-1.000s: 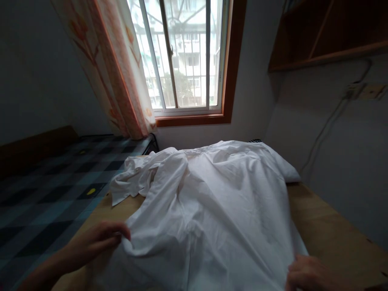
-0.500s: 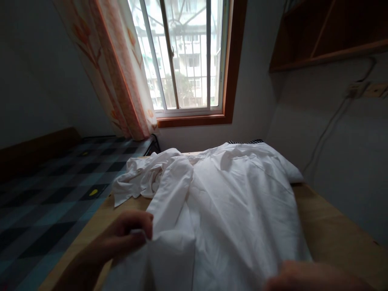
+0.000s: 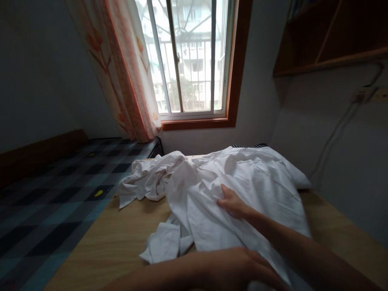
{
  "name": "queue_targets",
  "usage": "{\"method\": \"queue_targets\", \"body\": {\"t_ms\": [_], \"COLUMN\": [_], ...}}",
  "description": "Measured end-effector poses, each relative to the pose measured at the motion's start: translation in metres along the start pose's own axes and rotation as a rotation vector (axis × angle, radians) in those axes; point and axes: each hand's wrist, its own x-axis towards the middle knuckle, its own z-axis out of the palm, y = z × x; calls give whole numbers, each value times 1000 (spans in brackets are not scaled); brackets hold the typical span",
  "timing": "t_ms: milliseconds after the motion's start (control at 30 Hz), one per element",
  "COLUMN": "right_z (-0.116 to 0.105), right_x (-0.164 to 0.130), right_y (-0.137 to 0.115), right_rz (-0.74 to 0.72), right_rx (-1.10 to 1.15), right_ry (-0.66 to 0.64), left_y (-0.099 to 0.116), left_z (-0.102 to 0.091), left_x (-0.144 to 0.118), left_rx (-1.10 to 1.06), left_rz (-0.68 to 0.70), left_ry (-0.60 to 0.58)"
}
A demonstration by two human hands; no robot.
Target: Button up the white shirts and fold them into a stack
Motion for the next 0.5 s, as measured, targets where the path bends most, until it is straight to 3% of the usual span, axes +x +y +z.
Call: {"method": "queue_targets", "body": {"t_ms": [67,133,200,233,333,433,500], "right_z": [-6,-17,-26,-28,-29,-26,-25], "right_x": [5,7,7,6,-1,-7,-10], "right_y": [15,30,43,48,55,54,52], "right_rz": [26,39,31,36,64,28,6], "right_rx": [2,49,94,106,145,216,223], "right_ry": [95,168,217,238,263,218,224], "left_y": [-6,-19,-34,-41,-52,-52,-51], "left_z": [-20,-41,-58,-64,-67,-55,-51], "left_x": [-34,-77,-121,-140,-172,-165,-147], "left_rx": [241,469,538,514,423,530,522], "left_rz": [-263,-663,-1027,-1150,-1346,-1257,-1099], "left_ry": [430,918,1212,1273,1121,963,970]}}
